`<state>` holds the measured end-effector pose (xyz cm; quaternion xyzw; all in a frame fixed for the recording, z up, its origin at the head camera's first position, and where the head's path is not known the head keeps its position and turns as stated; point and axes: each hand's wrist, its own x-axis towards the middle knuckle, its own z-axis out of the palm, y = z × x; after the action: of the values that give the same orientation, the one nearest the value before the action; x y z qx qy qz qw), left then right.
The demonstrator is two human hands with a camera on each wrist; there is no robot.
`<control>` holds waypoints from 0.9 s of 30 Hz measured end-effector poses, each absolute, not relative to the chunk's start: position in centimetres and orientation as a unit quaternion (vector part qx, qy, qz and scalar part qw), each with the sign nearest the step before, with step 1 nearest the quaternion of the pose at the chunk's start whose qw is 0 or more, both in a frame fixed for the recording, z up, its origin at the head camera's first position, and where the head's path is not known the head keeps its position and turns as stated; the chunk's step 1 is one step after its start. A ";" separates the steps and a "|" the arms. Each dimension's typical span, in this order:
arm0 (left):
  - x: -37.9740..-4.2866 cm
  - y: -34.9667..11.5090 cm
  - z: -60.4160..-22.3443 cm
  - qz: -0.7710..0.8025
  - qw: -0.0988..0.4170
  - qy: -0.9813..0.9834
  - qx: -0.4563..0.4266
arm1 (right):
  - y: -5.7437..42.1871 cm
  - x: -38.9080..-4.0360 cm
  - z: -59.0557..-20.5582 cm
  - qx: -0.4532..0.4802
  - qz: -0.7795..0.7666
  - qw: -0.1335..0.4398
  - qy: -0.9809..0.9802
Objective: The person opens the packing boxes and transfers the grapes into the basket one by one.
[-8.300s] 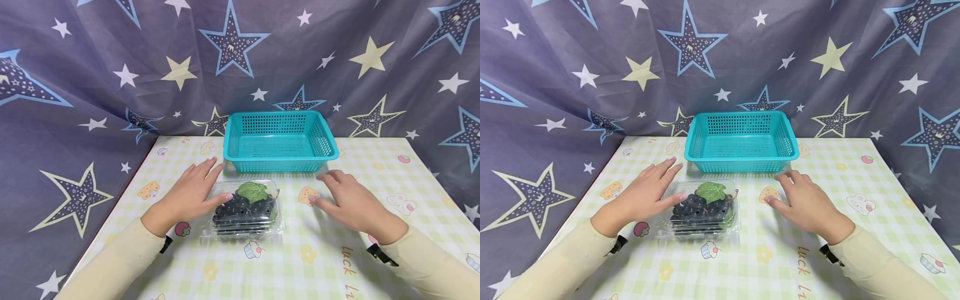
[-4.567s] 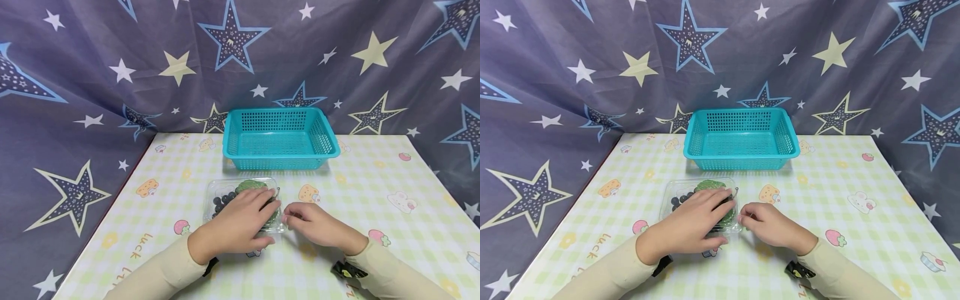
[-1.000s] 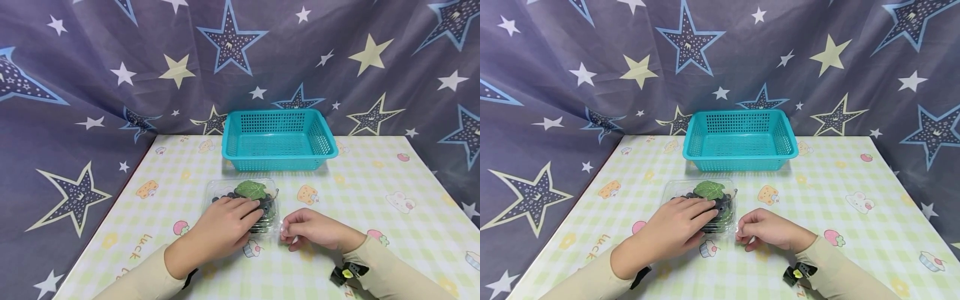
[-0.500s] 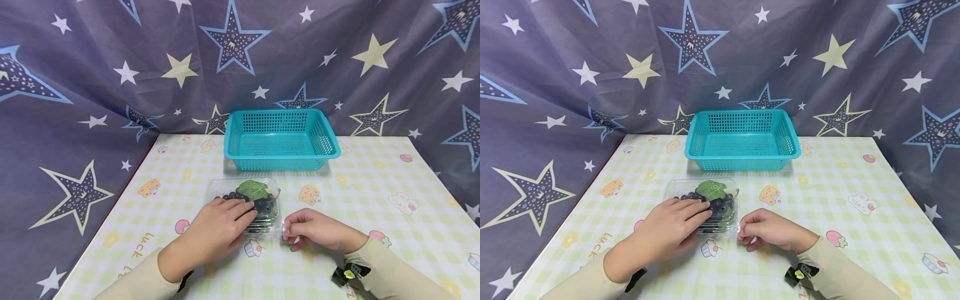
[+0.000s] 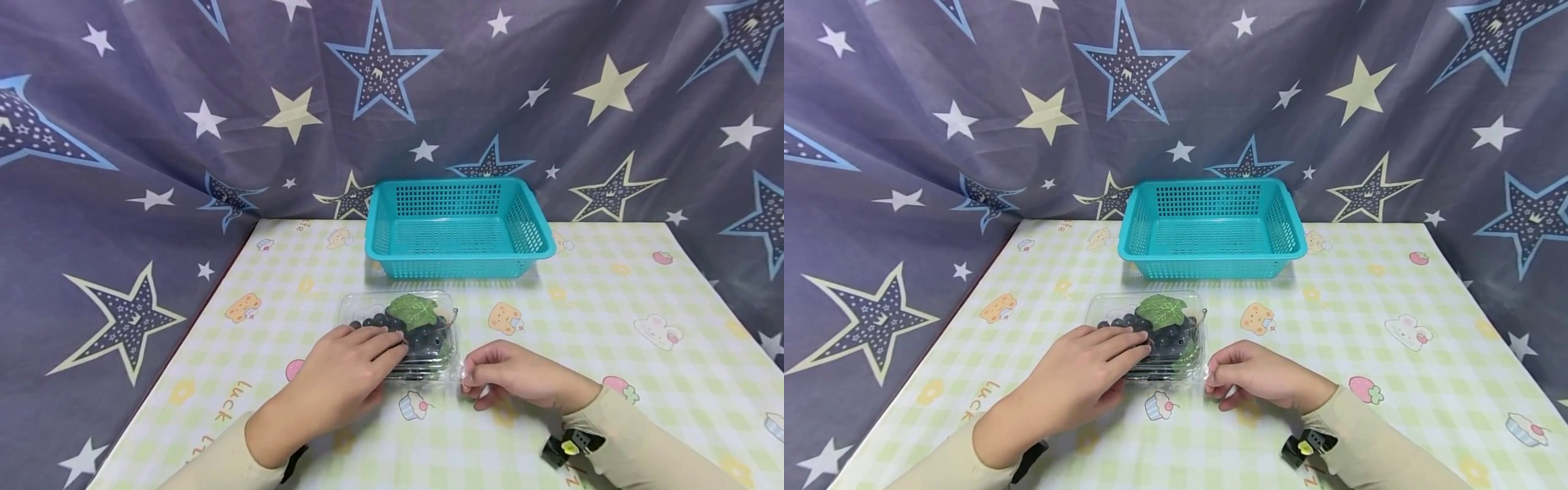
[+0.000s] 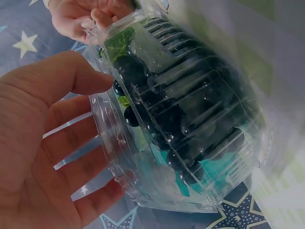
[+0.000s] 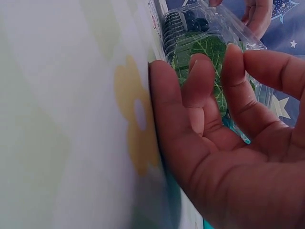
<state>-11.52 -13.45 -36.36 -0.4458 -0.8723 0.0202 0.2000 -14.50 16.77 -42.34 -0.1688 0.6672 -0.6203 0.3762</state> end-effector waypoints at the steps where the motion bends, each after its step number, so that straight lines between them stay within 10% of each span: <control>1: -11.5 -13.5 -36.4 0.020 0.199 -0.873 -0.445 | 16.8 -14.5 -42.3 -0.169 -0.621 0.376 0.667; 27: -10.8 -15.4 -36.6 0.046 0.166 -0.902 -0.396 | 16.6 -14.5 -42.3 -0.157 -0.624 0.360 0.676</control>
<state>-10.85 -15.45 -36.62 -0.3961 -0.9020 0.0458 0.1656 -14.51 16.56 -42.34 -0.1571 0.6759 -0.6239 0.3596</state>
